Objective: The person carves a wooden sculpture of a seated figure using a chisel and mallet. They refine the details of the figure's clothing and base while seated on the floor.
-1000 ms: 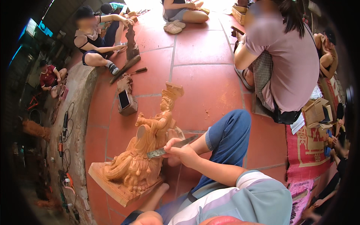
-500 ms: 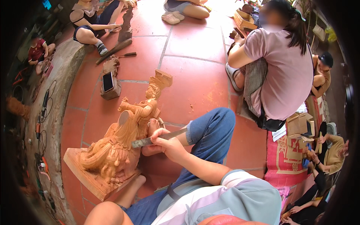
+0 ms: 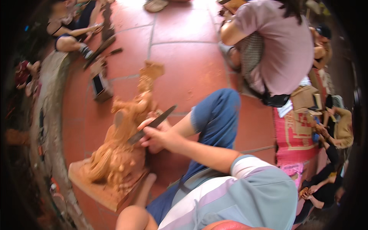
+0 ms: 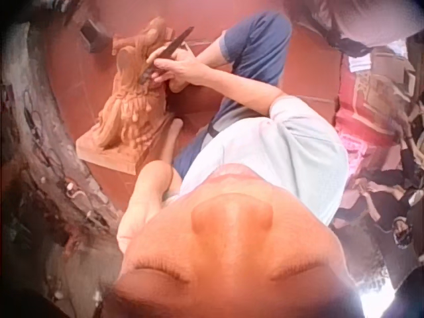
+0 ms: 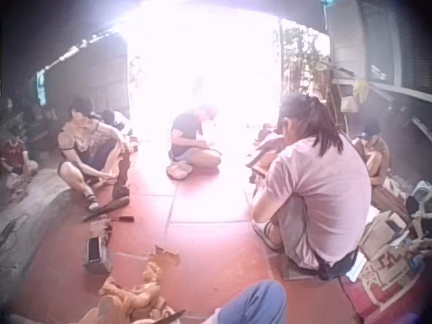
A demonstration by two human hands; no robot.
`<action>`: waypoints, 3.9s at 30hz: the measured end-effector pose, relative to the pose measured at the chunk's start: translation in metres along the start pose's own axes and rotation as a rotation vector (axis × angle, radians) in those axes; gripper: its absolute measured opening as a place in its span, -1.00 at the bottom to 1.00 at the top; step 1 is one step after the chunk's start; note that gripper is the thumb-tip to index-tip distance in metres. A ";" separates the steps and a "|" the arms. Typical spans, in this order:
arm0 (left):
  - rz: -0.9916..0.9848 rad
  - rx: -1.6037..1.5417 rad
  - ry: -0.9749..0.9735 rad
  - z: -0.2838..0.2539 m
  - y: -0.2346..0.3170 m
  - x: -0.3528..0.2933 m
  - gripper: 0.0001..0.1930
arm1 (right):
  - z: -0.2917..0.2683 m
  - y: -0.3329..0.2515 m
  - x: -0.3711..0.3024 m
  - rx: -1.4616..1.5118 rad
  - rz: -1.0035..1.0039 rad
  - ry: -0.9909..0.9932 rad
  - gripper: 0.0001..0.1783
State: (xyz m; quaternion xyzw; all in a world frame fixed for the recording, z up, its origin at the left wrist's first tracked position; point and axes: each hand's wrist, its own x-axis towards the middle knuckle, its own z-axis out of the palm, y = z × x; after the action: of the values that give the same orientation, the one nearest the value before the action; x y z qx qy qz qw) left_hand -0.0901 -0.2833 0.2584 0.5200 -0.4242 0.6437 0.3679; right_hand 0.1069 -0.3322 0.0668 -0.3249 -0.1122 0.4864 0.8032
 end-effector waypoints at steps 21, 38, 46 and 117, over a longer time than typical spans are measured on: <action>-1.787 0.814 -0.181 -0.023 -0.066 -0.175 -0.21 | 0.045 0.015 0.079 -0.393 -0.083 0.080 -0.89; -1.580 0.636 0.119 -0.022 -0.071 -0.175 -0.12 | 0.092 -0.004 0.089 -0.530 0.008 -0.093 -0.88; -1.663 0.563 0.093 -0.021 -0.059 -0.186 -0.14 | 0.063 0.005 0.074 -0.598 -0.134 0.004 -0.85; -1.537 1.050 -0.383 -0.011 -0.002 -0.193 -0.27 | 0.028 0.043 0.011 -0.608 -0.480 -0.313 -0.86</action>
State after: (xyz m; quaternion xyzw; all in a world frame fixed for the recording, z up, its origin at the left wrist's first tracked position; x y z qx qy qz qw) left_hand -0.0558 -0.2785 0.0683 0.8522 0.3247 0.2378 0.3343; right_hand 0.0681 -0.2978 0.0601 -0.4341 -0.4441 0.2738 0.7344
